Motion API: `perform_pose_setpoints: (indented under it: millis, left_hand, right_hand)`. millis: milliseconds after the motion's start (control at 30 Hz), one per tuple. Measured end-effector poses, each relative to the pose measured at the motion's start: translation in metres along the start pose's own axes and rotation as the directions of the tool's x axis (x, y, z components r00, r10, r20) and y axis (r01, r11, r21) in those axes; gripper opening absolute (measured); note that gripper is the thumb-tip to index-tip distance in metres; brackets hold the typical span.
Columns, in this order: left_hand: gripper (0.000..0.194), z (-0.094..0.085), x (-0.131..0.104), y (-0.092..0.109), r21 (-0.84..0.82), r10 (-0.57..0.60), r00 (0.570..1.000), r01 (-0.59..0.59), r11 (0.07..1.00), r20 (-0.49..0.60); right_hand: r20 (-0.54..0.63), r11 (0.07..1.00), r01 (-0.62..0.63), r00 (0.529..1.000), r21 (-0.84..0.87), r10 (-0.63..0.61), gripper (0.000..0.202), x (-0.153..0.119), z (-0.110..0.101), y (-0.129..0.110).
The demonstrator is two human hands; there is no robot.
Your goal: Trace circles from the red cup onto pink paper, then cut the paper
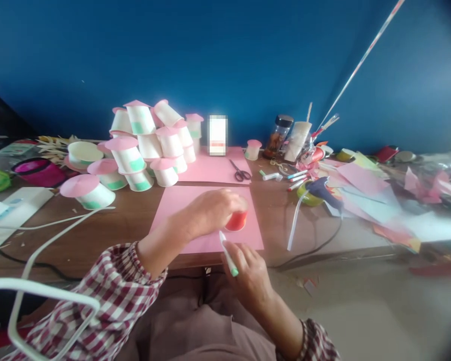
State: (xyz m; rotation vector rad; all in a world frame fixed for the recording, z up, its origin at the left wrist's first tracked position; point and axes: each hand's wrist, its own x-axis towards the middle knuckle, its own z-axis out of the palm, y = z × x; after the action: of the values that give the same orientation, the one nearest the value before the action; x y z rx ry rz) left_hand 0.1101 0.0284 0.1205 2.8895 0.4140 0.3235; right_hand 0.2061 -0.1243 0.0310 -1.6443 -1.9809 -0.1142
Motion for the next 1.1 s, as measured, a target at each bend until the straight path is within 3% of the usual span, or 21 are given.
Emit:
perform_pose_setpoints:
  millis: [300, 700, 1100]
  left_hand:
    - [0.025, 0.002, -0.002, -0.002, -0.042, 0.036, 0.999, -0.035, 0.998, 0.014]
    - [0.028, 0.006, -0.001, -0.005, -0.067, 0.086, 0.994, -0.091, 0.994, -0.065]
    - [0.031, 0.010, -0.001, -0.006, -0.085, 0.060, 0.995, -0.066, 0.994, -0.077]
  right_hand:
    - [0.131, 0.994, -0.038, 0.990, -0.102, 0.051, 0.035, 0.013, 0.012, 0.003]
    - [0.076, 0.979, 0.010, 0.997, -0.203, 0.006, 0.035, 0.010, 0.030, 0.013]
    - [0.080, 0.954, 0.043, 0.997, -0.297, -0.020, 0.024, 0.017, 0.026, 0.004]
